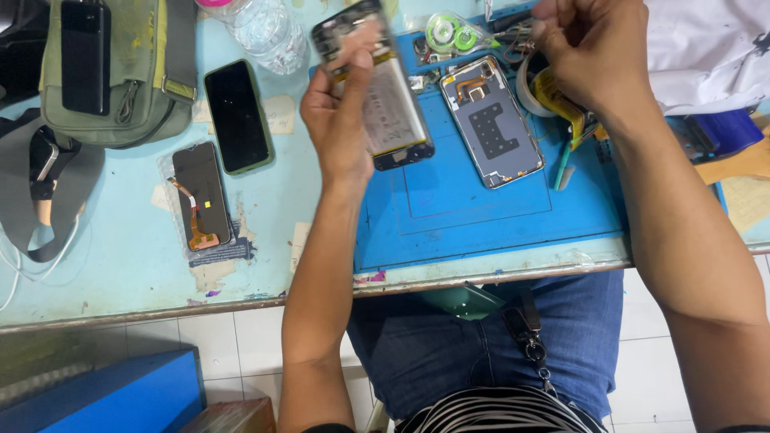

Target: The person places a battery into a mobile phone, uses a screwdriver to secure internal components, and then snaps a back panel onto the device.

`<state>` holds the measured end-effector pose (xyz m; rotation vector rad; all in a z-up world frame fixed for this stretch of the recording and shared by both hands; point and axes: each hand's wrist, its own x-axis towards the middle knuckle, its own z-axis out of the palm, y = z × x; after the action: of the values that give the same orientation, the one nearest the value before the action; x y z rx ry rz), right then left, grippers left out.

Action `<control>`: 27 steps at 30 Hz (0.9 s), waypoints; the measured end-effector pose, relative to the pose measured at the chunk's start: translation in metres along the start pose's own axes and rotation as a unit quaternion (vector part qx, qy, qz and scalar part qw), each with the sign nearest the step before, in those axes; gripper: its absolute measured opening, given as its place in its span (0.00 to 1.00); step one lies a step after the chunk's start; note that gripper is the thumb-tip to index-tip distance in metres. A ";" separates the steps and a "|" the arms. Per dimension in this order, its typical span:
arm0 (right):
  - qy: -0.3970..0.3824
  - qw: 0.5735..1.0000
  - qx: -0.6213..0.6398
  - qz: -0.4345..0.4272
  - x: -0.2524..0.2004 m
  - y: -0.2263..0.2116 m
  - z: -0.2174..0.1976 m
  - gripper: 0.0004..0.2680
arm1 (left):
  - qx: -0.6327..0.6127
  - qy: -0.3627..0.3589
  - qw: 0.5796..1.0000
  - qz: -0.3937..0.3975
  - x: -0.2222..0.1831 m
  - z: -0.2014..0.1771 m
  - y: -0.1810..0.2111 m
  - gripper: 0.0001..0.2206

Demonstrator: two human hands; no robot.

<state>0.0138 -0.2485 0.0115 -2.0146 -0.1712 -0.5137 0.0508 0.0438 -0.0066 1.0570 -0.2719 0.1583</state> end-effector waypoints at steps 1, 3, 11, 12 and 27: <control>-0.004 0.999 -0.048 -0.018 0.000 0.003 -0.002 0.01 | -0.006 0.002 1.000 0.001 0.002 -0.003 0.001 0.12; -0.015 0.988 -0.141 -0.055 0.000 0.003 -0.003 0.01 | -0.014 0.009 1.000 0.005 0.005 -0.008 0.002 0.14; 0.049 0.995 -0.082 -0.040 0.003 0.002 -0.024 0.02 | -0.081 0.026 0.996 -0.010 0.013 -0.022 0.006 0.13; 0.072 0.993 -0.084 -0.041 0.004 0.003 -0.028 0.03 | -0.089 0.032 0.995 -0.010 0.014 -0.022 0.009 0.13; -0.150 0.947 -0.268 0.091 -0.008 -0.023 -0.072 0.16 | -0.154 0.072 0.985 0.005 0.021 -0.041 0.032 0.20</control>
<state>-0.0210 -0.2996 0.0556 -2.6083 -0.0264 -0.1331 0.0684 0.0953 0.0073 0.7326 -0.1647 0.1937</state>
